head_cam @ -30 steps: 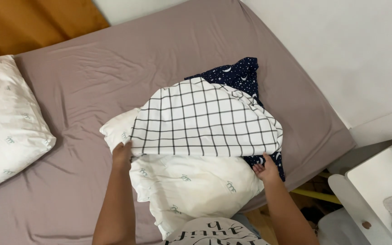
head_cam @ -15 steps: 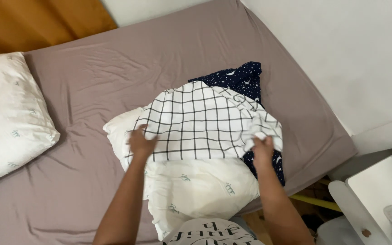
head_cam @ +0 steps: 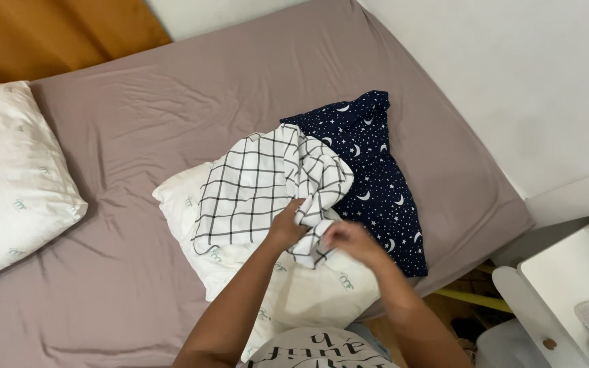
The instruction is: The person folds a white pillowcase on a bed and places it on a nearby chair. They then remove a pillow from a checkered pillowcase, fold the checkered pillowcase, and place it on the chair. Finally, they remove a pillow from a second checkered pillowcase and begin to fold it.
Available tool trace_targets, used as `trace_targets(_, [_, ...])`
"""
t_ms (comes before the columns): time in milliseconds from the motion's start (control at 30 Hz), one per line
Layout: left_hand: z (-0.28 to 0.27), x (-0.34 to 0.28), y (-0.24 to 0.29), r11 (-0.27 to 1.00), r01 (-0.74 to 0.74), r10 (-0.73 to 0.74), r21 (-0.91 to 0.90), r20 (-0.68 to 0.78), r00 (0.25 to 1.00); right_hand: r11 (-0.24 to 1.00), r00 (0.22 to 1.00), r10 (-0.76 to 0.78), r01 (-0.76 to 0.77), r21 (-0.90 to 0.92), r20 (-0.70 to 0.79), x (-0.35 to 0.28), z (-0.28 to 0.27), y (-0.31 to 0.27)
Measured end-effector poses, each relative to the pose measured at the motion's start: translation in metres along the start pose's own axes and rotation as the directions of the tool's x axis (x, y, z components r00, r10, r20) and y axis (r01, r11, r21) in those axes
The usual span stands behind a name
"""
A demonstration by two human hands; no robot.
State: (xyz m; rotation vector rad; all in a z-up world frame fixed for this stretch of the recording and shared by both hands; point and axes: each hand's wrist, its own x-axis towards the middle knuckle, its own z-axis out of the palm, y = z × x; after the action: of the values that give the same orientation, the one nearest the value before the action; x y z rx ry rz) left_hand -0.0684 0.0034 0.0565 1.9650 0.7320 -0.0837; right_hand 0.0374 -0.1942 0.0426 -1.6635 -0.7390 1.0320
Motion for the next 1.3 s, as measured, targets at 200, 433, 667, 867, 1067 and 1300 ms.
trace_targets(200, [-0.024, -0.037, 0.017, 0.988, -0.150, 0.153, -0.034, 0.134, 0.979, 0.942, 0.833, -0.113, 0.263, 0.208, -0.541, 0.050, -0.050, -0.005])
trace_targets(433, [-0.042, -0.056, 0.010, 0.968, -0.211, 0.247, -0.133, 0.391, 0.887, 0.978, 0.864, -0.111, 0.007, -0.209, -0.491, 0.112, -0.017, 0.073])
trace_targets(667, [-0.045, -0.044, -0.034, 0.963, -0.133, 0.258, -0.235, 0.649, 0.716, 0.953, 0.832, 0.281, -0.302, 0.035, -0.479, 0.114, -0.010, 0.109])
trace_targets(867, [-0.040, -0.021, -0.023, 0.983, -0.180, 0.148, 0.022, 0.472, 0.869, 0.959, 0.837, -0.006, -0.151, -0.242, -0.547, 0.075, -0.014, -0.008])
trace_targets(1067, [-0.019, 0.014, 0.022, 0.906, -0.408, 0.400, -0.111, -0.089, 0.912, 0.682, 0.638, -0.636, 0.200, -0.704, -0.435, 0.037, -0.013, -0.088])
trace_targets(1300, [0.000, 0.040, 0.036, 0.930, -0.349, 0.326, -0.113, -0.181, 0.928, 0.651, 0.577, -0.724, 0.392, -0.650, -0.378, 0.008, -0.019, -0.118])
